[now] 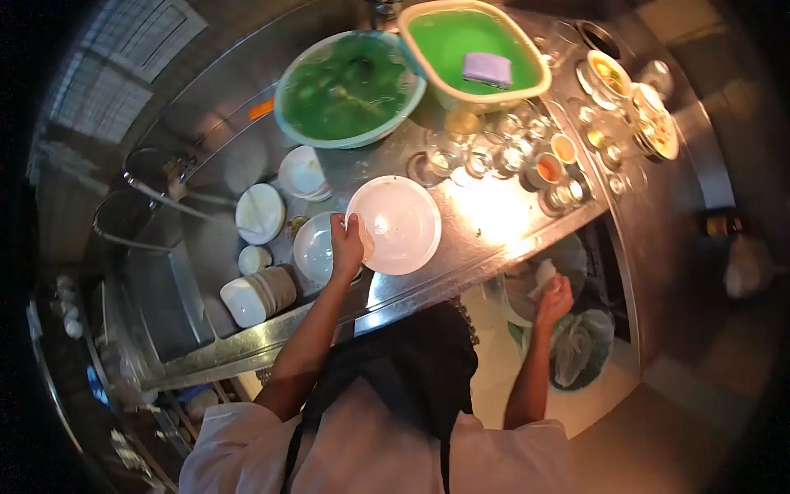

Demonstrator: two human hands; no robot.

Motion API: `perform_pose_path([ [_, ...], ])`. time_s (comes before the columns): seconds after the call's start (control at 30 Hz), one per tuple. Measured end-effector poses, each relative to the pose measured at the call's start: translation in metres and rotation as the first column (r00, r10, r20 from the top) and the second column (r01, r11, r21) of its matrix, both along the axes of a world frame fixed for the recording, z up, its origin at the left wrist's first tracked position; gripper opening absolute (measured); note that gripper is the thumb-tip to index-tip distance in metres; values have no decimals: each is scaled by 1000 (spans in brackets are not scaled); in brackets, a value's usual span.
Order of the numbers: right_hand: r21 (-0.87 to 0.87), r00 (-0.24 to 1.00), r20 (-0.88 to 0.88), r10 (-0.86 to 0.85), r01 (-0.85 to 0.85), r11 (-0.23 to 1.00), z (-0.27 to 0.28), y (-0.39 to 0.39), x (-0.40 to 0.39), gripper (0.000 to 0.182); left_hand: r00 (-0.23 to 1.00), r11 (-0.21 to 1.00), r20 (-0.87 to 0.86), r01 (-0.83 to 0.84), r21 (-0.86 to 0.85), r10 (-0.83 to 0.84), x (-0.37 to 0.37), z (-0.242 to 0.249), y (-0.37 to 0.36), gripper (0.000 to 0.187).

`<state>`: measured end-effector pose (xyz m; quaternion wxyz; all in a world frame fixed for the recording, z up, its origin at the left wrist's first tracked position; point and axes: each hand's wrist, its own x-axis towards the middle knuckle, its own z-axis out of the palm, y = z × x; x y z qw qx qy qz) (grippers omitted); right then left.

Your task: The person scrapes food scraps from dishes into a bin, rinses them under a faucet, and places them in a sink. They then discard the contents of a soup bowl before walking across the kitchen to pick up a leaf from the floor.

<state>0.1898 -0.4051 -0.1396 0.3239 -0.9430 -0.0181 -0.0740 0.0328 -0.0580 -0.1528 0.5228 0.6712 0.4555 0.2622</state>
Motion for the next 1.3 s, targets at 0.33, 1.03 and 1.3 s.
perform_pose_path([
  [0.33, -665, 788, -559, 257, -611, 429, -271, -169, 119, 33, 853, 856, -135, -514, -59, 503, -162, -10, 152, 43],
  [1.03, 418, 800, -256, 542, -414, 809, 92, 252, -139, 24, 686, 784, -385, -492, 380, 617, -247, -48, 402, 30],
  [1.3, 319, 266, -926, 268, 170, 932, -198, 559, -148, 44, 749, 803, -332, -594, 48, 574, -192, -154, 314, 32],
])
